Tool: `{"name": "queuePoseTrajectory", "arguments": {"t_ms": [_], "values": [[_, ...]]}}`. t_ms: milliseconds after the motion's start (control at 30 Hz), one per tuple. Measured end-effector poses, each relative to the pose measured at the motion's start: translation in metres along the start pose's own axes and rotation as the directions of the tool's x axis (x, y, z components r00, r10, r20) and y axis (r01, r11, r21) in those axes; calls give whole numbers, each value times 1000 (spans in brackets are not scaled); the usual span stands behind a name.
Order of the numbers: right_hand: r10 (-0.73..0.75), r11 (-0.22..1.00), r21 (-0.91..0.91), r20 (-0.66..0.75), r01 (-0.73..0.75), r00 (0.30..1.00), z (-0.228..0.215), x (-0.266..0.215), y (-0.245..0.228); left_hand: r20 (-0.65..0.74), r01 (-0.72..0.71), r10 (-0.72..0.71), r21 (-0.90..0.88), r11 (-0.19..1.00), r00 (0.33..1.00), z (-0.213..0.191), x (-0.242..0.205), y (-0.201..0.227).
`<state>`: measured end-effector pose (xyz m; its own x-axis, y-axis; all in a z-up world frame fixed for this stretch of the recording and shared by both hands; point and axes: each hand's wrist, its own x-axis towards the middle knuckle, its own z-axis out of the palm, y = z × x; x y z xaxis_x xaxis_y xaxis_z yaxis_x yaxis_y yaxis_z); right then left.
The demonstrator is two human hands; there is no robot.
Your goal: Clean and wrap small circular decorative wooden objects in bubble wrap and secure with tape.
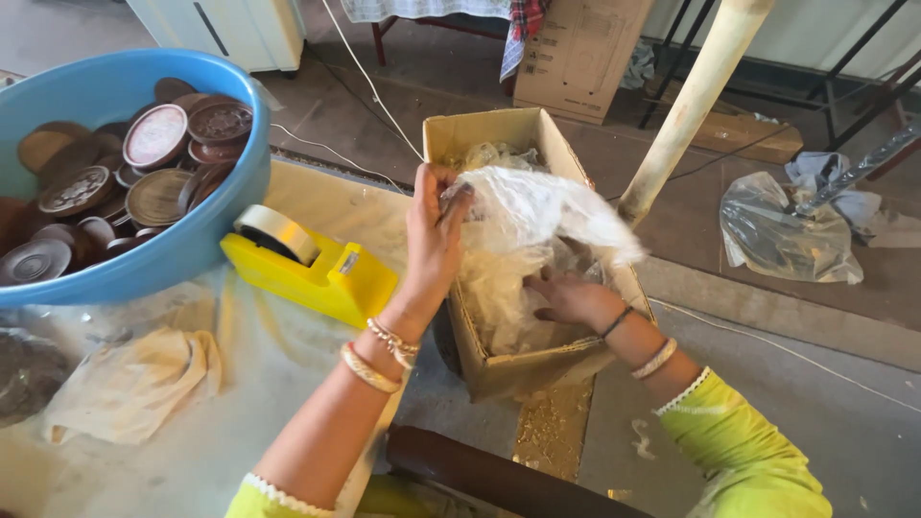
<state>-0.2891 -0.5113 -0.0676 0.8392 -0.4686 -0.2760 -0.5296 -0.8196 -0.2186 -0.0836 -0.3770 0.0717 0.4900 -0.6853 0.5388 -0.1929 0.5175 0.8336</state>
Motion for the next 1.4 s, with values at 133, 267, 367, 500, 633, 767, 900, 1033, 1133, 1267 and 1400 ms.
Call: {"name": "queuePoseTrajectory", "arguments": {"t_ms": [133,267,367,500,633,767,900,1033,1133,1267,1400], "values": [[-7,979,-200,136,34,991,52,-7,39,69,-21,11,143,990,998,-28,-5,45],[119,972,-228,286,-54,951,44,16,55,174,-163,108,339,927,979,-71,-19,87],[204,958,-269,382,-103,901,51,38,65,229,-247,161,428,869,960,-108,-35,111],[289,930,-346,484,-123,826,85,92,135,206,-203,106,536,819,973,-157,-62,148],[209,953,-283,351,-109,913,69,96,142,168,-227,158,578,784,973,-210,-90,174],[135,985,-127,163,-115,977,63,93,153,81,-113,80,624,773,993,-254,-118,197],[179,910,-387,38,-151,983,12,62,85,48,-87,74,660,746,996,-296,-139,205],[87,924,-350,-201,-154,976,-29,57,83,22,-87,100,697,712,995,-319,-154,219],[-211,952,-305,-559,38,802,-75,38,-36,-82,31,40,714,699,996,-325,-166,238],[-417,811,-46,-745,584,521,-111,-23,-219,-241,233,-91,667,708,966,-327,-184,260],[-780,427,-196,-574,883,250,-109,-65,-381,-275,253,-47,788,561,960,-343,-199,263]]}}
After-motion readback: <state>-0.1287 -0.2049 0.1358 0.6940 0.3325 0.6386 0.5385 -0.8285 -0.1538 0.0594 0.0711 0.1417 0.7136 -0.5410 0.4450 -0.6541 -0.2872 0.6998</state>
